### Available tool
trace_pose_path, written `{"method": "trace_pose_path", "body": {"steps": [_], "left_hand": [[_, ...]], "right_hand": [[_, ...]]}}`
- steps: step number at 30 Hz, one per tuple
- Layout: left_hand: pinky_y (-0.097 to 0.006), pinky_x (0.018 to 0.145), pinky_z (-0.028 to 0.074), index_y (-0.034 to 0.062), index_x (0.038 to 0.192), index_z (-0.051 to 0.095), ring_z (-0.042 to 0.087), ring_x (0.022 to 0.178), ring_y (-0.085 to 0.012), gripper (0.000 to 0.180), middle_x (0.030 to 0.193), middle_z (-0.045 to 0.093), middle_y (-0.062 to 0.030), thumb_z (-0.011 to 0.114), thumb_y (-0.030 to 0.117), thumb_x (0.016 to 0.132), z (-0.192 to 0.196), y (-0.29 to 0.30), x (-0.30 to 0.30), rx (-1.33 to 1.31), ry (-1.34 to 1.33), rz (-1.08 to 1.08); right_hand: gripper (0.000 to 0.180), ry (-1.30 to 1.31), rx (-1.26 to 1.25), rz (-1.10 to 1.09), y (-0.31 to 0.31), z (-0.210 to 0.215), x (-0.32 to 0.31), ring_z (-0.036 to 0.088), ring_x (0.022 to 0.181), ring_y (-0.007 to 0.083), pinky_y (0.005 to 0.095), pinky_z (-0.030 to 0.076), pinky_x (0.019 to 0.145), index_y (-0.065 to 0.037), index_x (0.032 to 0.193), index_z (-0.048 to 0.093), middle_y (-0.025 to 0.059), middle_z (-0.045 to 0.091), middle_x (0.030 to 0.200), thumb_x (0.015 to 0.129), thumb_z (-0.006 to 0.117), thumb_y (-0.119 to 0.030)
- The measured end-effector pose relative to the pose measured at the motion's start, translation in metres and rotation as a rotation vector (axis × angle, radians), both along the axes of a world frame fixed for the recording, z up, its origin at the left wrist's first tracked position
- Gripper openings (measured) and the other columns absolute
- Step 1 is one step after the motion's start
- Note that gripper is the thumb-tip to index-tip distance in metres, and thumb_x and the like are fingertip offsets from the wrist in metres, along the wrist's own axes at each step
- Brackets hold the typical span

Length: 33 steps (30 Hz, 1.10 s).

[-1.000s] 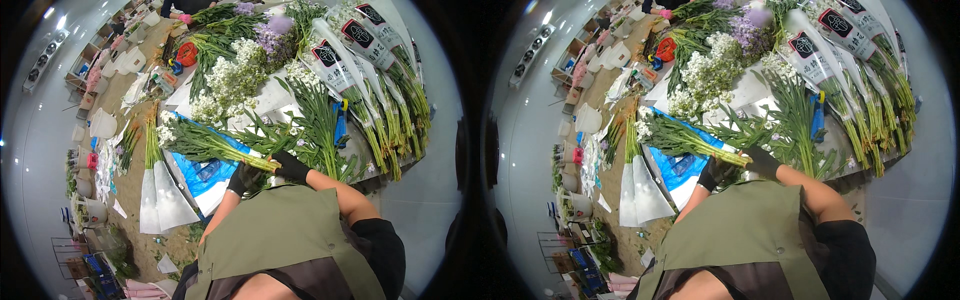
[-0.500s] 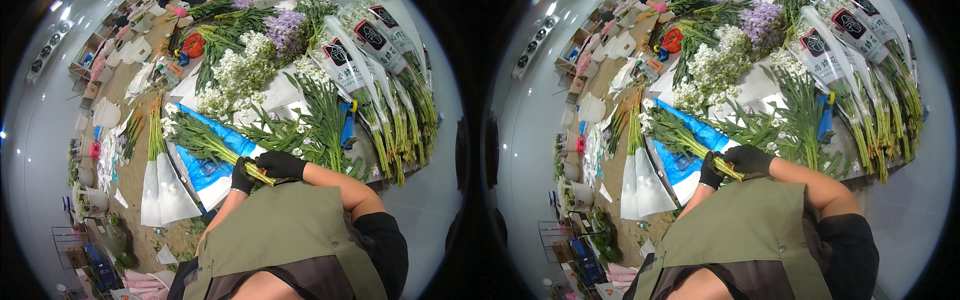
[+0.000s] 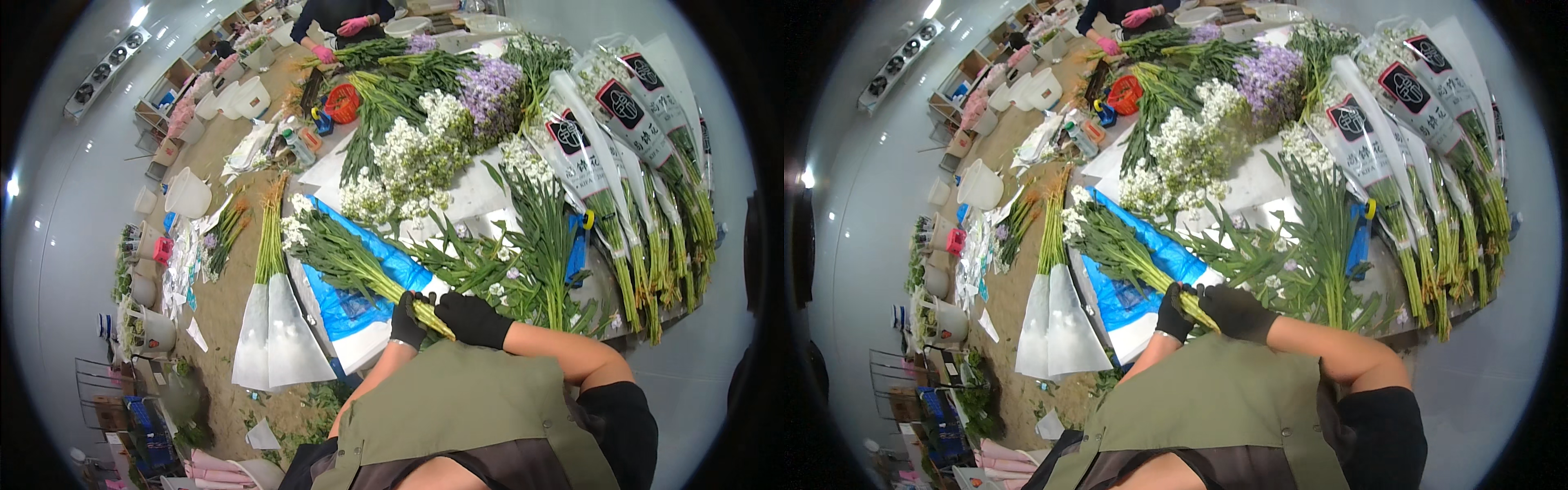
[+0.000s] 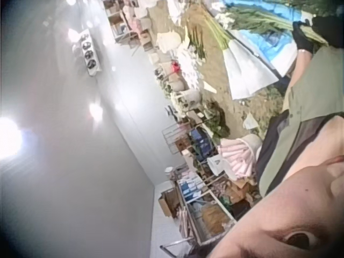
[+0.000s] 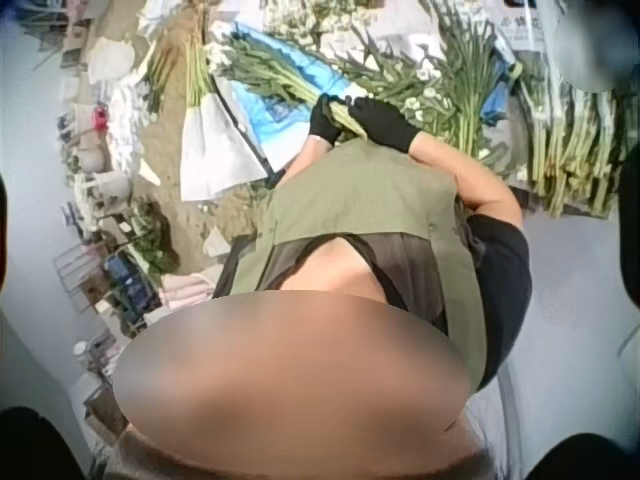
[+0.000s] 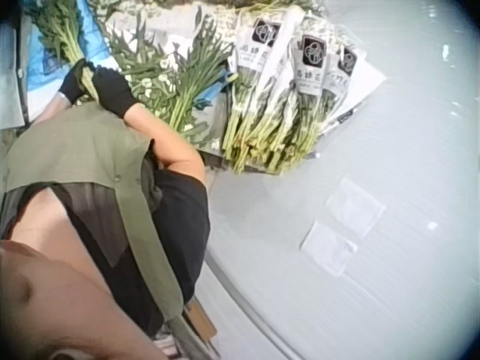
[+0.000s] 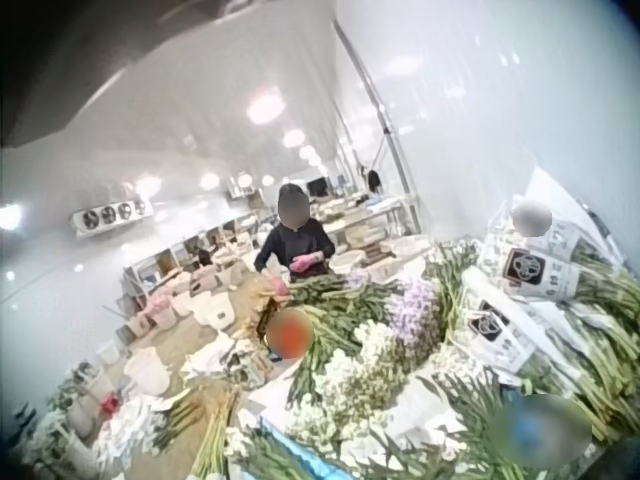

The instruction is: The person gathers white and purple flowers from a table, trims their stems with shears, and wraps them in paper. The person repeats this process with multiple bunches, placing the finished bouquets on the table.

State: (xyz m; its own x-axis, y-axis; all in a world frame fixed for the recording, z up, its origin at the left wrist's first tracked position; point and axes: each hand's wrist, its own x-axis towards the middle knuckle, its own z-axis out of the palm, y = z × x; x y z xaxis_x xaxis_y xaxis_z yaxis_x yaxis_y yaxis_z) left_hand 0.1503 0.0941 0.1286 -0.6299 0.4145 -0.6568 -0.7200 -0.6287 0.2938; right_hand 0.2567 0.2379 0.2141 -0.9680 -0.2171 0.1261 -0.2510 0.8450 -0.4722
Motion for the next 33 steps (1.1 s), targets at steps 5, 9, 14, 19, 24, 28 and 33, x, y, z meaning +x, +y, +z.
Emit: {"method": "trace_pose_path", "body": {"steps": [5, 9, 14, 19, 24, 28, 33], "left_hand": [[-0.045, 0.087, 0.050, 0.0062, 0.078, 0.046, 0.053, 0.066, -0.0221, 0.015, 0.068, 0.048, -0.0060, 0.052, 0.013, 0.089, 0.005, 0.001, 0.001, 0.058, 0.059, -0.002], [-0.046, 0.091, 0.049, 0.0062, 0.077, 0.045, 0.051, 0.063, -0.0199, 0.014, 0.065, 0.047, -0.0062, 0.050, 0.010, 0.089, 0.012, 0.005, 0.003, 0.002, 0.082, 0.033], [-0.045, 0.087, 0.053, 0.0045, 0.076, 0.049, 0.053, 0.065, -0.0208, 0.011, 0.070, 0.050, -0.0074, 0.054, 0.007, 0.086, 0.008, 0.003, 0.002, -0.001, 0.134, 0.098], [-0.046, 0.093, 0.049, 0.0050, 0.070, 0.049, 0.050, 0.063, -0.0192, 0.017, 0.067, 0.048, -0.0067, 0.053, 0.005, 0.086, 0.013, 0.007, 0.000, 0.036, 0.132, 0.114], [-0.045, 0.094, 0.048, 0.0054, 0.068, 0.046, 0.049, 0.060, -0.0194, 0.019, 0.066, 0.046, -0.0060, 0.052, 0.005, 0.086, 0.022, 0.006, 0.005, -0.005, 0.127, 0.121], [-0.045, 0.092, 0.049, 0.0057, 0.068, 0.045, 0.049, 0.060, -0.0195, 0.019, 0.065, 0.046, -0.0060, 0.052, 0.005, 0.086, 0.026, 0.005, 0.004, -0.020, 0.123, 0.131], [-0.044, 0.091, 0.049, 0.0067, 0.069, 0.045, 0.049, 0.059, -0.0191, 0.019, 0.065, 0.045, -0.0053, 0.052, 0.007, 0.086, 0.030, 0.007, 0.006, -0.032, 0.111, 0.098]], "right_hand": [[0.017, -0.260, -0.384, 0.084, 0.014, 0.010, 0.008, 0.055, 0.094, 0.0329, 0.0447, 0.045, 0.078, -0.007, 0.101, 0.053, 0.0149, 0.053, 0.099, 0.087, 0.050, -0.016], [0.021, -0.338, -0.283, 0.055, 0.014, 0.027, 0.014, 0.059, 0.082, 0.0336, 0.0440, 0.046, 0.071, -0.007, 0.095, 0.054, 0.0160, 0.059, 0.087, 0.086, 0.051, -0.026], [0.021, -0.331, -0.109, -0.103, 0.002, 0.042, 0.038, 0.062, 0.070, 0.0363, 0.0477, 0.046, 0.061, -0.011, 0.095, 0.055, 0.0155, 0.061, 0.074, 0.084, 0.054, -0.029], [0.023, -0.159, -0.112, -0.199, 0.009, 0.039, 0.055, 0.061, 0.062, 0.0369, 0.0490, 0.045, 0.053, -0.010, 0.099, 0.051, 0.0143, 0.062, 0.069, 0.084, 0.056, -0.028], [0.022, -0.116, -0.051, -0.215, 0.014, 0.030, 0.056, 0.061, 0.059, 0.0350, 0.0476, 0.045, 0.052, -0.009, 0.099, 0.051, 0.0146, 0.062, 0.067, 0.084, 0.055, -0.024], [0.020, -0.096, 0.011, -0.221, 0.017, 0.031, 0.053, 0.061, 0.060, 0.0335, 0.0464, 0.046, 0.052, -0.009, 0.098, 0.052, 0.0135, 0.061, 0.068, 0.080, 0.055, -0.017], [0.018, -0.001, 0.060, -0.235, 0.020, 0.023, 0.044, 0.061, 0.062, 0.0327, 0.0458, 0.046, 0.054, -0.010, 0.097, 0.055, 0.0130, 0.061, 0.068, 0.080, 0.053, -0.014]]}}
